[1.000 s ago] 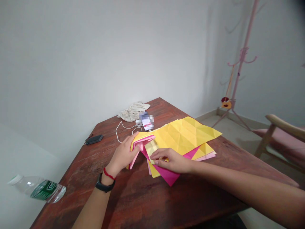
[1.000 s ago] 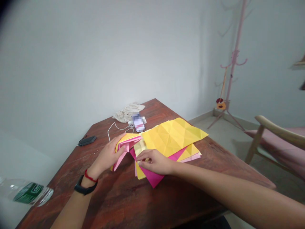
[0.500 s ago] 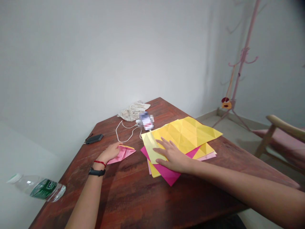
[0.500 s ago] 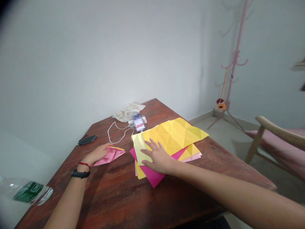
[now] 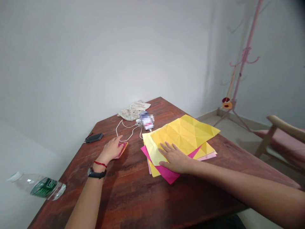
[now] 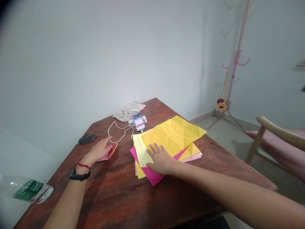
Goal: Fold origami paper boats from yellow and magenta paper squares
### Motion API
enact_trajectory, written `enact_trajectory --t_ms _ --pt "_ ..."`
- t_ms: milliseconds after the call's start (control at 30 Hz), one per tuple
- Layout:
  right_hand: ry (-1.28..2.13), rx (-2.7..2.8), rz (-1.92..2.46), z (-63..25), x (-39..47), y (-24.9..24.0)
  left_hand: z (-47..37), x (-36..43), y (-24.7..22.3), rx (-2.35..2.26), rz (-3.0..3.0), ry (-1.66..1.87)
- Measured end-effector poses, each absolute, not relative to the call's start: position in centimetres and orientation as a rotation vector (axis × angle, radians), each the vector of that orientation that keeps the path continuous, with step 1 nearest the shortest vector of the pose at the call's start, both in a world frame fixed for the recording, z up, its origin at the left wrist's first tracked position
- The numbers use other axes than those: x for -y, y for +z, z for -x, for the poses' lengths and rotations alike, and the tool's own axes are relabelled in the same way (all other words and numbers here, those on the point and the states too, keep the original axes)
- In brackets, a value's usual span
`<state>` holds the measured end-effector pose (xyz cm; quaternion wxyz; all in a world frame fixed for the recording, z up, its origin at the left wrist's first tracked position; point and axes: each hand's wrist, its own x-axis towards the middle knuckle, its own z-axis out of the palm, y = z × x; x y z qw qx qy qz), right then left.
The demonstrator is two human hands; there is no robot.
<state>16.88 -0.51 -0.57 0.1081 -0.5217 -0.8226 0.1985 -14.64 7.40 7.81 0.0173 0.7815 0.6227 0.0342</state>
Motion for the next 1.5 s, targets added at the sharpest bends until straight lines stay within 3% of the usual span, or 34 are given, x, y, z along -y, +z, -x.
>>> enact_trajectory --t_ms 233,467,667,767,1100,1267,1500 --pt "0.527 2.447 1.283 -16.6 0.9 -0.5 10.8 -5.1 8.2 -1.476 -2.699 0.421" --pt "0.716 2.25 1.061 -16.7 1.0 0.6 8.6 -3.6 8.2 -1.084 -2.707 0.298" --pt "1.259 2.239 0.627 -17.6 1.4 2.1 9.6 -4.1 7.5 -1.118 -2.568 0.322" --pt "1.343 2.136 0.595 -17.8 1.1 2.2 9.9 -4.3 7.0 -1.153 -2.44 0.282" --pt "1.723 1.15 0.591 -18.3 -0.5 2.3 10.9 -4.6 9.5 -0.89 -1.843 0.504" --pt "1.794 0.962 0.545 -18.6 -0.5 3.0 12.1 -4.1 11.6 -1.078 -2.123 0.507" --pt "1.878 0.946 0.514 -18.7 -0.1 3.5 10.9 -4.3 10.9 -0.953 -2.328 0.463"
